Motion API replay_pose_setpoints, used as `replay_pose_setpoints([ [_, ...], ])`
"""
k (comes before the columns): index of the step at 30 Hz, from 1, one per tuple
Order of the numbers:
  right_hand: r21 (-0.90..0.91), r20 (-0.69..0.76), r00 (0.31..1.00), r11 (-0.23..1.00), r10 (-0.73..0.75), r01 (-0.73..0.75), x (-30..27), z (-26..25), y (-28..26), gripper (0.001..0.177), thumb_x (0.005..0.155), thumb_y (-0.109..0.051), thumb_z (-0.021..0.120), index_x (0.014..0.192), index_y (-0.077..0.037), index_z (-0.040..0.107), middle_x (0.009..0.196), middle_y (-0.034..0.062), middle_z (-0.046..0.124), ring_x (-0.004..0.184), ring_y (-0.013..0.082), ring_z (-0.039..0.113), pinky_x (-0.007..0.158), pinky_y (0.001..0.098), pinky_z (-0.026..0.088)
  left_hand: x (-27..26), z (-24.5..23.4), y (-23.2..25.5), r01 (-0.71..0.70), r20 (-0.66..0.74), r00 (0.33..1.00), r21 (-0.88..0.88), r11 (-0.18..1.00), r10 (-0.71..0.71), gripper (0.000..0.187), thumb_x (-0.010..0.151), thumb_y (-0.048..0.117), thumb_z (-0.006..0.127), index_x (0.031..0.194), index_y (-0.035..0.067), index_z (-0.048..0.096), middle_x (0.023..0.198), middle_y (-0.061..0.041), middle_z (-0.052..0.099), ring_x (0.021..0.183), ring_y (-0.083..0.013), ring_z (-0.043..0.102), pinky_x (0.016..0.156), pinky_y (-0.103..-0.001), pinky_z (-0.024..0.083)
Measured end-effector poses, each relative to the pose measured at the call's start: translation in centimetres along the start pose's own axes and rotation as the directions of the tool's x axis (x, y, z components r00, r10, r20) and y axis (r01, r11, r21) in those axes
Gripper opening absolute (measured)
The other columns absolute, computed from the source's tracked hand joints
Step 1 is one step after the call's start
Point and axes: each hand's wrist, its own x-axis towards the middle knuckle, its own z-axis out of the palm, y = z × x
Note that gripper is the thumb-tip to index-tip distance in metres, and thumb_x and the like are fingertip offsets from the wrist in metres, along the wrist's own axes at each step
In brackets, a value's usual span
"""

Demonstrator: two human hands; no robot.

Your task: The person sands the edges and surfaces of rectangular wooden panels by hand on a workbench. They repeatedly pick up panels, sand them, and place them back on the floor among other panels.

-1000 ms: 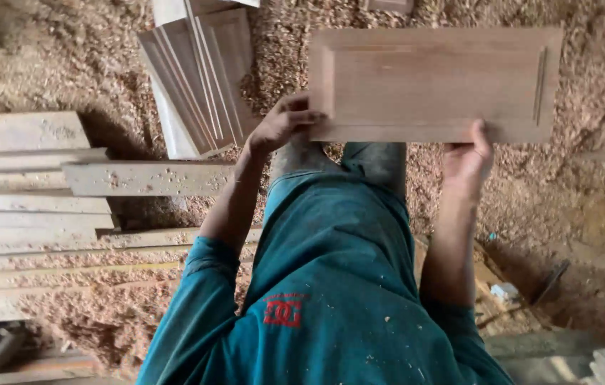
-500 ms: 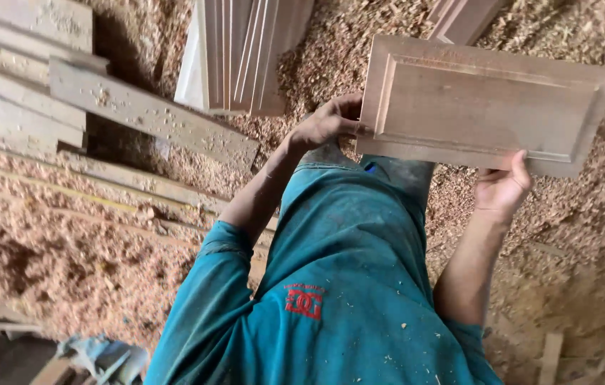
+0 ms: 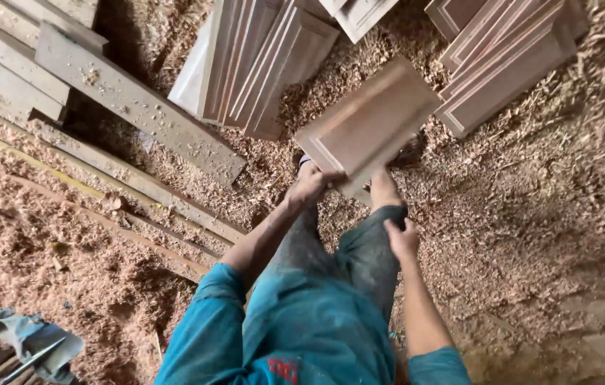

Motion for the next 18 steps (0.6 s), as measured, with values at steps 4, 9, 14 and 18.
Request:
replay_pose_setpoints([
  [4,-0.206,-0.093,0.995,0.977,0.045,-0.063,1.5,2.7,3.5,0.094,0.075,-0.056,0.083,0.150,-0.011,0.049,0.136,0.0230,0.064,0.126,0.0405,0.062,0.107,0.0505,0.049,8.2,1.5,1.5,-0.053,-0.292,0.952,0.149,0.987,0.095,0.021,0.079,0.008,0.085,0.091,0.000,0.070,0.071,-0.012,0.067,0.048,-0.0166,0.058,0.046,-0.036,0.048],
  [9,-0.056,-0.060,0.987,0.987,0.149,-0.152,-1.2,-0.7,-1.6,0.096,0.074,-0.049,0.084,0.154,-0.010,0.047,0.132,0.0286,0.064,0.123,0.0465,0.063,0.102,0.0548,0.050,23.8,1.2,4.3,-0.252,-0.388,0.897,-0.058,0.966,0.211,0.020,0.080,-0.003,0.081,0.098,-0.002,0.072,0.068,-0.007,0.064,0.056,-0.0103,0.060,0.059,-0.021,0.051],
  [14,-0.043,0.061,0.981,0.983,0.183,-0.181,0.8,-2.2,-1.3,0.092,0.075,-0.058,0.070,0.156,-0.026,0.038,0.142,0.0155,0.062,0.117,0.0365,0.067,0.098,0.0527,0.058,34.7,4.0,6.1,-0.171,-0.158,0.972,0.030,0.985,0.174,0.098,0.087,0.012,0.074,0.161,0.015,0.010,0.146,-0.025,0.058,0.134,-0.0360,0.059,0.115,-0.058,0.044],
  [18,-0.006,0.089,0.962,0.966,0.258,-0.259,1.2,-3.9,-1.0,0.094,0.070,-0.055,0.074,0.153,-0.024,0.044,0.146,0.0137,0.060,0.125,0.0372,0.062,0.107,0.0532,0.050,41.4,2.5,-7.3,-0.122,-0.015,0.967,0.850,0.513,0.255,0.066,0.087,0.034,0.079,0.140,0.000,0.059,0.057,0.010,0.054,0.047,-0.0041,0.034,0.043,-0.024,0.026],
])
